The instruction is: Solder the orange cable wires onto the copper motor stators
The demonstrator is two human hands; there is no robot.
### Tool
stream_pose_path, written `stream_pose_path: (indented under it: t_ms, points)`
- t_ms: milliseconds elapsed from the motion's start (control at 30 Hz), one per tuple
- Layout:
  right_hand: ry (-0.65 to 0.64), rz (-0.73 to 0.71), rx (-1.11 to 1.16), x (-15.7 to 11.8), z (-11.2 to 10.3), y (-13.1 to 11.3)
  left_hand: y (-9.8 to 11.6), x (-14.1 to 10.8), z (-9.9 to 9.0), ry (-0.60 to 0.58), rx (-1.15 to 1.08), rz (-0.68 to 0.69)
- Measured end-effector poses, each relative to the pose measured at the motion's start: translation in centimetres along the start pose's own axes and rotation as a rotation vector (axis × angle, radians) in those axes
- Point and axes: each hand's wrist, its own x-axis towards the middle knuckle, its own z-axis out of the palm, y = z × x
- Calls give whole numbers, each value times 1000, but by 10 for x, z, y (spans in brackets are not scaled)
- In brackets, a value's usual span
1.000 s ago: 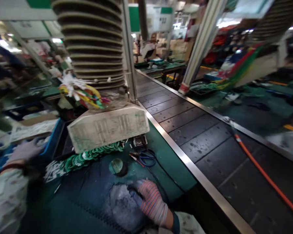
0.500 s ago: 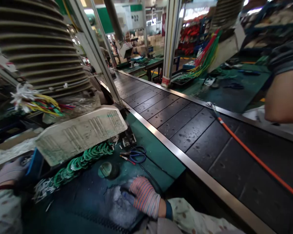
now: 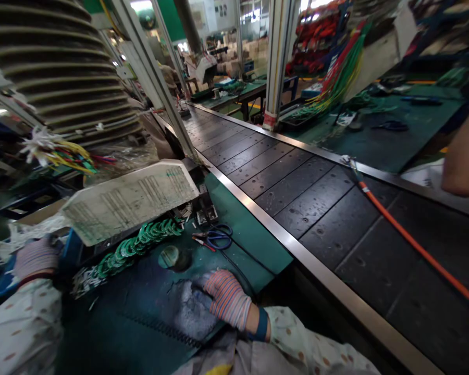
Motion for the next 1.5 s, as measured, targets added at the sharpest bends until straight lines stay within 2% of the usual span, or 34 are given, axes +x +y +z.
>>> stream_pose_path:
  t_ms: [167,267,400,500,600,667,733,800,900,1000,1067,1100,1200,1300,1400,1500]
  points:
    - [-54,-1,-8,0,-3,0,-10,19,5,-6,-114,0]
    - [-34,16,-19,-4,-4,1,-14,23,10,4,-159,0]
    - [51,-23,-32,-15,-1,11,-20,20,22,113,-204,-51]
    - [22,-41,-2,-28,-1,21,-23,15,26,180,-263,-77]
    - [-10,1,26,-40,-5,28,-24,8,28,239,-354,-93]
    - [-19,16,33,-45,-9,29,-25,-2,35,291,-421,-83]
    - [-4,-1,22,-46,-13,29,-22,-23,50,332,-480,-39]
    - [21,-23,5,-43,-18,28,-16,-56,70,345,-524,21]
    - [-6,-43,4,-37,-24,25,-1,-116,104,343,-561,105]
    - [-43,-84,14,-30,-30,23,9,-160,132,182,-518,392]
    - [-16,-125,-1,-27,-33,22,10,-173,142,63,-413,568]
    - [-7,-142,-13,-25,-34,21,9,-175,145,29,-357,605]
    - [-21,-173,-21,-20,-38,18,5,-176,148,15,-276,592]
    - [-45,-175,17,-16,-40,15,1,-177,147,60,-327,544]
    - [-53,-154,12,-14,-41,14,1,-182,145,140,-400,476]
    - [-70,-150,11,-15,-41,15,4,-187,139,266,-513,343]
